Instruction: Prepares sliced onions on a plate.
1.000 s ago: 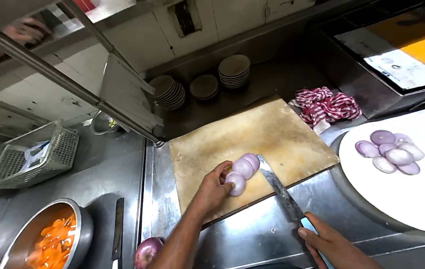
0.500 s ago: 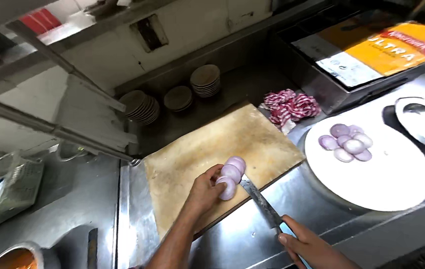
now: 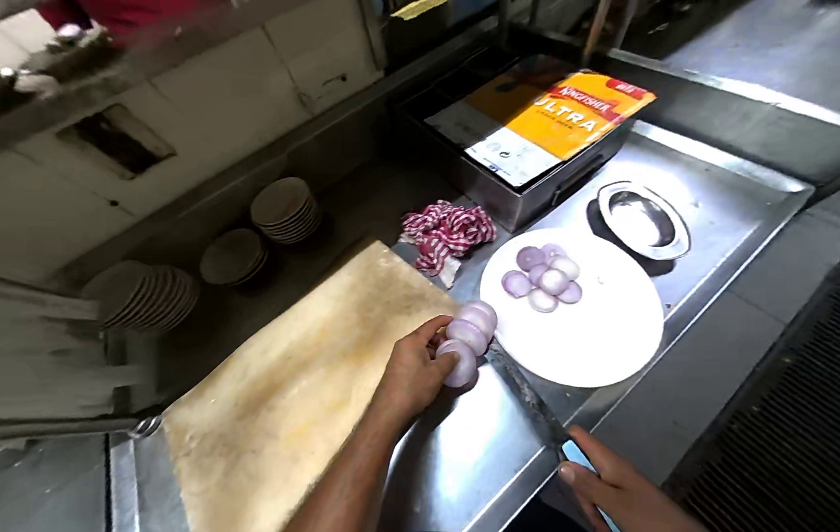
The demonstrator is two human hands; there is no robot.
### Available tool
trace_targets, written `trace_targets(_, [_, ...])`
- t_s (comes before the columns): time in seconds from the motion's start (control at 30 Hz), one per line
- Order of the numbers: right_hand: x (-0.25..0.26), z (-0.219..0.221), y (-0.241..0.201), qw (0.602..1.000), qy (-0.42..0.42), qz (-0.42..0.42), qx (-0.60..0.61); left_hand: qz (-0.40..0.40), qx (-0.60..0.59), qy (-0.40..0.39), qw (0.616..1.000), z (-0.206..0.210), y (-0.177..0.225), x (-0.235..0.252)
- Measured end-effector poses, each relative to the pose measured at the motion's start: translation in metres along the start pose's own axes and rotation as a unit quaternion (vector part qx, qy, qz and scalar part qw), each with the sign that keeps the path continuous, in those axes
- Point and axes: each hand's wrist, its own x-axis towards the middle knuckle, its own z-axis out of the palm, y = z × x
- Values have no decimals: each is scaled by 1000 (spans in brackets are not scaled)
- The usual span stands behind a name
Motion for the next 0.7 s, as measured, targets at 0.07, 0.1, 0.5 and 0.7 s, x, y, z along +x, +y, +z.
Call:
trace_targets(0.07, [-9,-16,2,1000,26,6,16,25,26,-25,999,17,20,18])
trace_targets(0.1, [-12,-24,3,999,37,10,21,33,45,-37,998,25,30,27])
trace_targets(0.5, [-12,-85,-3,992,71,104,-23,5,244,-100,965,69,78,78])
trace_targets(0.7, [-33,-95,0,983,86,85,-138,7,224,-126,966,66,71,79])
